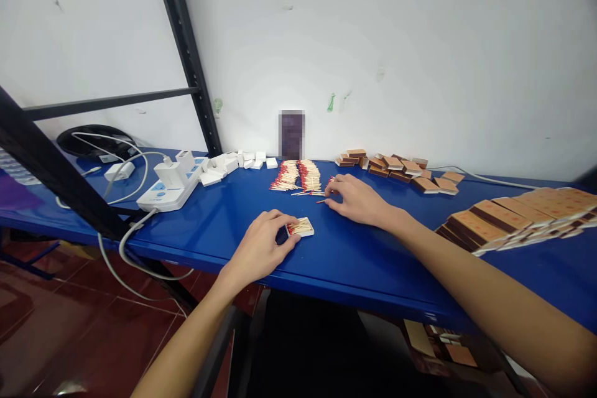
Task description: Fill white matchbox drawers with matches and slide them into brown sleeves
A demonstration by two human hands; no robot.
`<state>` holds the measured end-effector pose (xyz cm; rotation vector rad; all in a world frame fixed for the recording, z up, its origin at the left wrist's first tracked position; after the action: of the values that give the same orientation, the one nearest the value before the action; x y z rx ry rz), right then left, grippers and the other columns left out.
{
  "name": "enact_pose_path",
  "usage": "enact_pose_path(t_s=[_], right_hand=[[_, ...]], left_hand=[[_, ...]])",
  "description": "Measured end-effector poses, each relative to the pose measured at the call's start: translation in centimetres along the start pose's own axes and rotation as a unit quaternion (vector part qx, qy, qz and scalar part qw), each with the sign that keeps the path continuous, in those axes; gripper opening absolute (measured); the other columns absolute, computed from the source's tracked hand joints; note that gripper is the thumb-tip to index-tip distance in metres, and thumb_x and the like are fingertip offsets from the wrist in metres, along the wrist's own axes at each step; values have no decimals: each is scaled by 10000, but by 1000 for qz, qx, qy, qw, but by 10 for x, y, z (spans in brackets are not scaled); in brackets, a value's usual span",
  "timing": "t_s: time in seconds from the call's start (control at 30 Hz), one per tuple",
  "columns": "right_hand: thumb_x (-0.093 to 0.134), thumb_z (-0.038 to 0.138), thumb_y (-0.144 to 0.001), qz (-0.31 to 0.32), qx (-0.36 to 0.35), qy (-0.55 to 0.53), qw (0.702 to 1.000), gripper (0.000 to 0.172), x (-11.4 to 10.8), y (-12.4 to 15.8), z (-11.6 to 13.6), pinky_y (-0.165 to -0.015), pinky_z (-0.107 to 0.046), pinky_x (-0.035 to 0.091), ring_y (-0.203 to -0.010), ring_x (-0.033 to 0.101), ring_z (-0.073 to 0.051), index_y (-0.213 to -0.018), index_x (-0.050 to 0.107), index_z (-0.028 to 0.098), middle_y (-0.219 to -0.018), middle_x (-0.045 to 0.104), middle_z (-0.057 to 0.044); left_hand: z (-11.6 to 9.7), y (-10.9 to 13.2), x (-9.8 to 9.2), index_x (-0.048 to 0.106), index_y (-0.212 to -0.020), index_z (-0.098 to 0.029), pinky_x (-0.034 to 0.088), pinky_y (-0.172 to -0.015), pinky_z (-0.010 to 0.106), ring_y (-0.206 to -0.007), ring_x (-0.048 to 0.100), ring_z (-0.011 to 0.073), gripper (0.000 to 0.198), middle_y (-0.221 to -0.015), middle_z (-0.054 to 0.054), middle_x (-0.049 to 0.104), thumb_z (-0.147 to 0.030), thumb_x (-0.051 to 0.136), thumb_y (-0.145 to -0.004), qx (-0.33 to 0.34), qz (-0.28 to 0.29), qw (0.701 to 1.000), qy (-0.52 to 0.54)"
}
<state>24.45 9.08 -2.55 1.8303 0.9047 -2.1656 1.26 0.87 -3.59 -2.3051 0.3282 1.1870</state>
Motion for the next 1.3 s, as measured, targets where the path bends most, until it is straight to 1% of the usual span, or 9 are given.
enact_pose_path(t_s=[0.13, 0.27, 0.47, 0.63, 0.8, 0.93, 1.03, 1.17, 1.3], right_hand=[[471, 248, -929, 39, -23, 6, 999, 159, 10, -2, -5, -876, -399, 425, -917, 548, -250, -855, 600, 191, -909, 594, -90], [413, 231, -956, 23, -75, -14, 997, 190, 8, -2, 6, -968, -430, 373, -817, 544, -218, -842, 559, 191, -860, 583, -78], [387, 283, -979, 22, -140, -155, 978, 192, -15, 9, 47, -718, -319, 418, -762, 513, -183, -889, 535, 202, -876, 586, -58], [414, 286, -976, 38, -175, -146, 973, 191, -13, 13, 62, -729, -324, 420, -786, 523, -185, -906, 568, 198, -889, 586, -62], [406, 273, -980, 21, -143, -146, 979, 191, -7, 12, 55, -771, -339, 441, -854, 550, -196, -998, 582, 201, -951, 593, -69], [359, 273, -994, 30, -119, -179, 976, 287, 0, 9, 49, -876, -375, 451, -1003, 555, -220, -1151, 592, 213, -1066, 588, -93], [329, 287, -1005, 41, -102, -224, 968, 337, 8, 5, 49, -920, -394, 444, -1040, 547, -218, -1162, 619, 222, -1065, 595, -90], [370, 296, -1000, 38, -102, -280, 954, 309, 13, 1, 51, -931, -390, 429, -1026, 552, -207, -1101, 653, 223, -1057, 630, -74], [451, 315, -967, 30, -91, -302, 948, 267, 10, 0, 53, -803, -335, 451, -865, 573, -185, -871, 666, 190, -891, 650, -52]], left_hand=[[0, 0, 0, 623, -1191, -243, 437, -870, 356, -955, 571, 211, 290, -1059, 33, 647, -350, 526, -939, -2, -11, 1000, 2], [0, 0, 0, 566, -1264, -243, 452, -840, 350, -906, 577, 204, 346, -998, 30, 648, -363, 519, -943, -16, -22, 1000, 5], [4, 0, 2, 535, -1280, -229, 462, -832, 341, -878, 587, 192, 355, -982, 31, 648, -380, 484, -963, -18, -36, 999, 16], [5, 0, 3, 517, -1291, -239, 464, -838, 344, -910, 587, 201, 428, -1035, 32, 644, -318, 619, -884, -1, -37, 999, 3], [2, 0, 0, 582, -1218, -236, 468, -814, 338, -934, 590, 210, 362, -1025, 30, 646, -278, 641, -864, 4, -27, 1000, 7], [1, -1, -1, 637, -1140, -228, 479, -819, 337, -932, 600, 207, 296, -1068, 41, 653, -262, 657, -847, 3, -30, 999, 16], [0, -1, -1, 653, -1123, -235, 487, -823, 344, -931, 606, 209, 290, -1091, 42, 659, -257, 674, -834, -2, -31, 999, 25], [-1, 0, -1, 656, -1110, -243, 492, -828, 342, -894, 611, 195, 278, -1117, 34, 664, -250, 680, -833, 7, -30, 999, 38], [0, 0, -1, 646, -1132, -250, 480, -825, 346, -866, 606, 189, 294, -1083, 23, 677, -272, 675, -841, 2, -24, 999, 25]])
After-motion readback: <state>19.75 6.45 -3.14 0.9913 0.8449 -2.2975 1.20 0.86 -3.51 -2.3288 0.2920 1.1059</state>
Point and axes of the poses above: each hand's wrist, its own y-axis away from the middle knuckle, its own x-axis out of the palm, z = x × y, the point moved 2 cm from there along -y, towards the middle knuckle
